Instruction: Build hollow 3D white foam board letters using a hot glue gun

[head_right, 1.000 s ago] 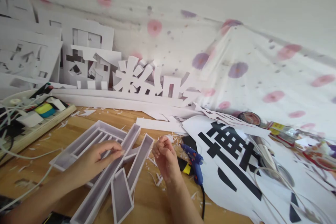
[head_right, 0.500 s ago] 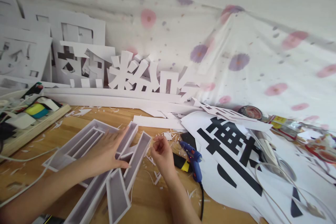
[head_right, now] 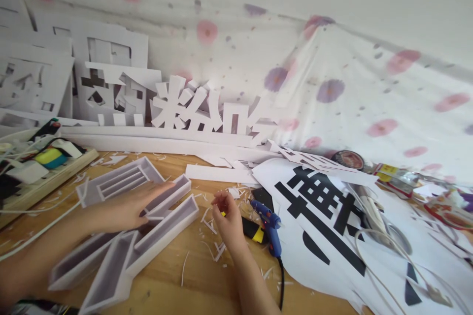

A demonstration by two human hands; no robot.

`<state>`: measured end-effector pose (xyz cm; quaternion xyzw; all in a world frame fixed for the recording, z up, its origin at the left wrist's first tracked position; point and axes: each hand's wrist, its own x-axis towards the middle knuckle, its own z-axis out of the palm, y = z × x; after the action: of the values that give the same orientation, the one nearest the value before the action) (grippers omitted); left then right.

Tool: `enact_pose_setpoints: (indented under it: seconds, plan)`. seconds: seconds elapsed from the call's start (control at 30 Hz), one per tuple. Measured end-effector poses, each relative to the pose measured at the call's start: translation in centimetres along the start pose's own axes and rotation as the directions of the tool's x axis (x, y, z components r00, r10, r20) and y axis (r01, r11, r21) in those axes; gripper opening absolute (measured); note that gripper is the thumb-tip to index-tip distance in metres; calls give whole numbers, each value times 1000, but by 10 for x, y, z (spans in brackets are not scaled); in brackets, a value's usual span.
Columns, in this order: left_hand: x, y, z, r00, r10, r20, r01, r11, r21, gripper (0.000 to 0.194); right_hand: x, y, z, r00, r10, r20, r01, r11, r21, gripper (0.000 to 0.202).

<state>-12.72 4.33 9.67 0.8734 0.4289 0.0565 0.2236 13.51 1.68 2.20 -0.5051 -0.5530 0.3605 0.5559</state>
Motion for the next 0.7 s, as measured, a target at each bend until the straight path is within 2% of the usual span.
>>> enact_pose_setpoints:
  seconds: [0.1,0.2,0.33,0.43,0.53,0.6,0.7]
  plan:
    - [-5,-10,-7,999,45,-12,-46,998,-52,83,8,2,1,1000,-1,22,6,977,-214,11]
    - [-11,-14,-14,996,76,36,-75,996,-39,84,27,1,4,998,-1,63,26,921,-389,13]
    - [-16,-16,-10,999,3,51,-6,999,42,91,63,1,15,986,0,168,102,794,-599,31]
    - [-16,-22,3,999,-16,-38,20,994,110,93,86,6,28,961,32,276,177,695,-696,48]
    - [-17,-30,13,996,-51,-77,60,991,116,93,101,14,38,933,93,348,223,609,-762,66]
    - [-19,-32,16,993,-90,-73,97,990,106,87,106,20,42,920,125,372,242,567,-787,67]
    - [-21,-32,18,990,-126,-66,132,987,94,79,111,23,45,910,123,397,275,537,-797,56]
